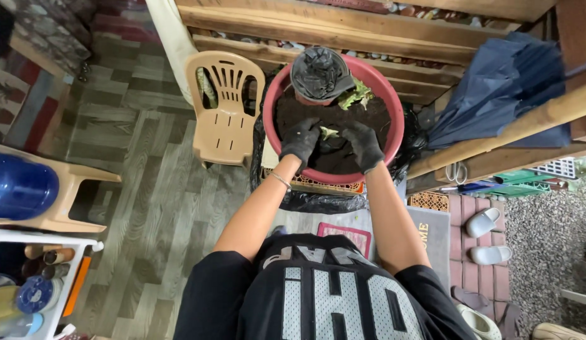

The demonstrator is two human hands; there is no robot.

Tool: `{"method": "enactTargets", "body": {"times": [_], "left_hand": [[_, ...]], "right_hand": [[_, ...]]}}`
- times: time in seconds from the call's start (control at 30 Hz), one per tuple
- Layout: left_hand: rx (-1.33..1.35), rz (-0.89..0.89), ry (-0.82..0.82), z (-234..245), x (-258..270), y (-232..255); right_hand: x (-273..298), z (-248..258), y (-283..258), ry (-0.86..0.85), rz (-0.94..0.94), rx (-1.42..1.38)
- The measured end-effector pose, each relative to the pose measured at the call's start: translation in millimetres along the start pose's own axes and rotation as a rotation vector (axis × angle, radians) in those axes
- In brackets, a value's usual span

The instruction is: Planting small plant cuttings into a pot filled with soil.

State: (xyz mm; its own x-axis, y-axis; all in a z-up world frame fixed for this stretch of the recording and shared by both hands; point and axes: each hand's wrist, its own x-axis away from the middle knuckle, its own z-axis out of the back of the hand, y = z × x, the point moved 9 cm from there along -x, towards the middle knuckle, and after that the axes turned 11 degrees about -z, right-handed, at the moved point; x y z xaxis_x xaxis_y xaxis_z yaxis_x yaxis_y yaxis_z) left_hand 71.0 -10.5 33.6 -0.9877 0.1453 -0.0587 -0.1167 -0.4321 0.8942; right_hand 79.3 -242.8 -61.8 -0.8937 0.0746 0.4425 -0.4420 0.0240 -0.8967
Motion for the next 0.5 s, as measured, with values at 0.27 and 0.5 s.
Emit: {"method": "enactTargets", "body": {"times": [0.27, 0.5], "left_hand": [[0.071, 0.035, -0.035, -2, 7, 6], [0.11, 0.037, -0.025, -17, -9, -22]], "right_hand": [[-13, -4, 13, -0.066, 0.13, 0.001], [-16, -9, 6, -0.076, 0.17, 0.055]]}}
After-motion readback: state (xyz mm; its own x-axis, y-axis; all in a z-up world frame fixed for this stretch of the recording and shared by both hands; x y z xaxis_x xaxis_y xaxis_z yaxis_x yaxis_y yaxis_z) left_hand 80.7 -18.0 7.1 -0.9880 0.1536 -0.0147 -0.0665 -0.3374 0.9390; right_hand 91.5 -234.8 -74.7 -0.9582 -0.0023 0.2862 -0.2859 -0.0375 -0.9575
